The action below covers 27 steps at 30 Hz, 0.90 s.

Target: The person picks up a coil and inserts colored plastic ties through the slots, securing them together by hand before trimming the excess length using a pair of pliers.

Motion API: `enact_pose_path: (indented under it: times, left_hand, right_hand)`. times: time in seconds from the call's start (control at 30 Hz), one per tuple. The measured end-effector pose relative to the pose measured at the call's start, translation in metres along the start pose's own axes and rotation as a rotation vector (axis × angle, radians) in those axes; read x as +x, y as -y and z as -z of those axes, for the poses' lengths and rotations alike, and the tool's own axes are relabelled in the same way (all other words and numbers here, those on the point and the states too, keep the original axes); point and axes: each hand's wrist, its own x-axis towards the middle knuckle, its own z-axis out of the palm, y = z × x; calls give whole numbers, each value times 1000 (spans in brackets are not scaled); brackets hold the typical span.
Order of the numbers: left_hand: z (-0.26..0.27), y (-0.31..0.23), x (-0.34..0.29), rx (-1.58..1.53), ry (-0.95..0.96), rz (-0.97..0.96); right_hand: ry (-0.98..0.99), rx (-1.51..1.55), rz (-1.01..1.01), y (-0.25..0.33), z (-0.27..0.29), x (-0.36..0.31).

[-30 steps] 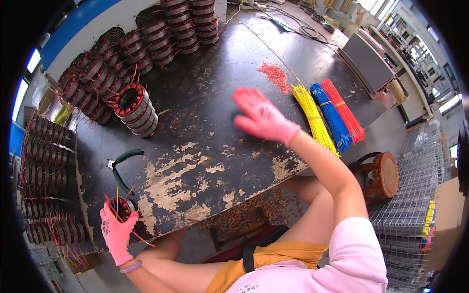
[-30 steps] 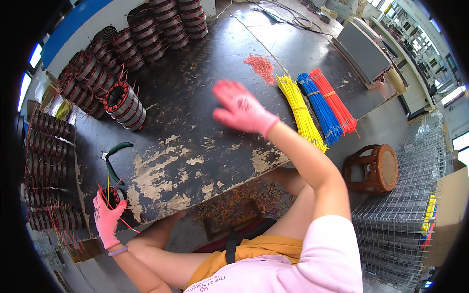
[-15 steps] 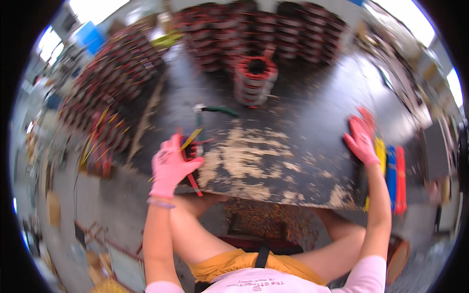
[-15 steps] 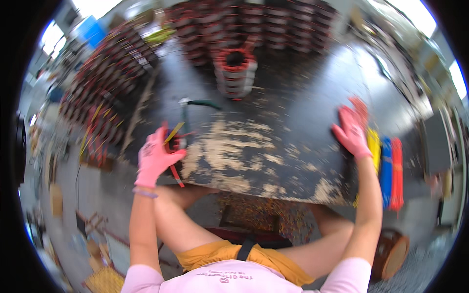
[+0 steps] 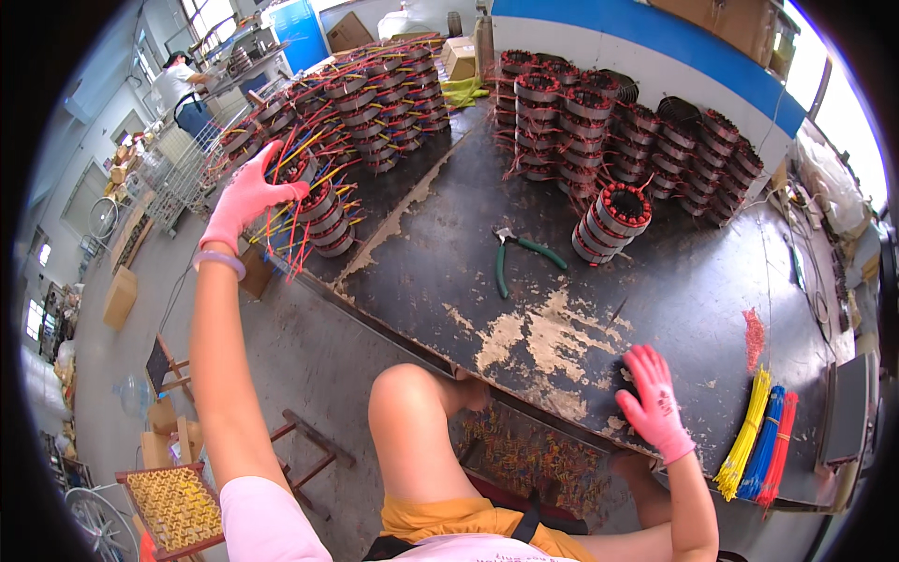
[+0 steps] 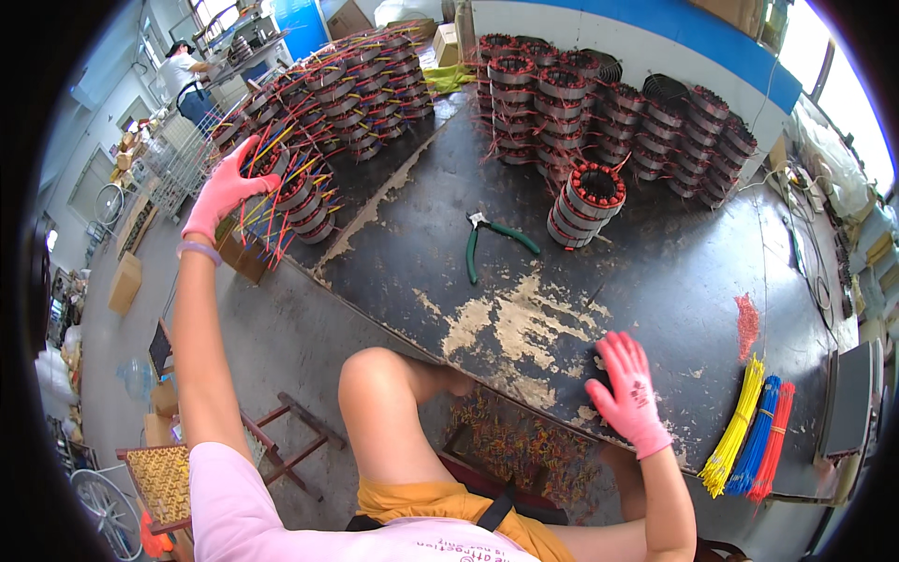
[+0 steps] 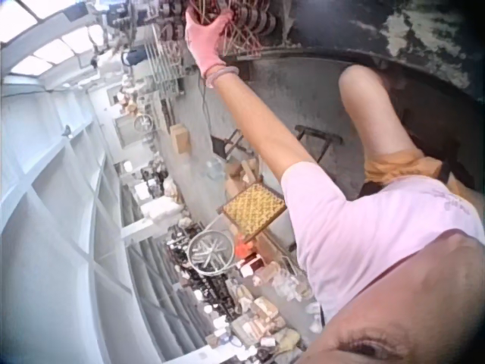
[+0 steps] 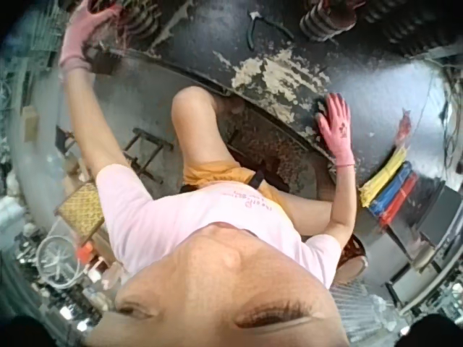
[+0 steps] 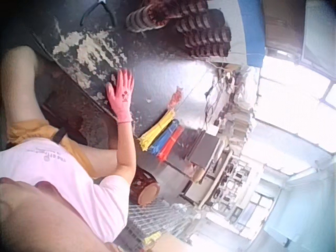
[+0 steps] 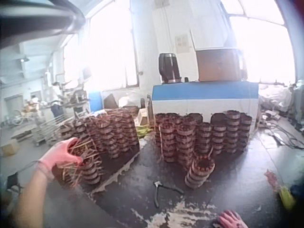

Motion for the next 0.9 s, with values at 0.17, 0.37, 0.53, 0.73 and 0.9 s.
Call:
enact_pose_path:
  times: [0.17,0.37,0.53,0.73,0.9]
  left_hand:
    - [-14,41,26,94,74,163]
    - [-31,39,22,15,87,190]
    - [-29,43,29,27,80,141]
    - [-37,39,23,4,87,164]
    - [-37,54,27,47,43,133]
  right_hand:
    - [-17,-22,-31,12,-14,2]
    - [-2,-37,-62,18,-11,1]
    - [3,-31,-68,21,-11,3]
    - [-3,-57,-60,18,-16,2]
    - [-21,-40,-48,21,-16,3]
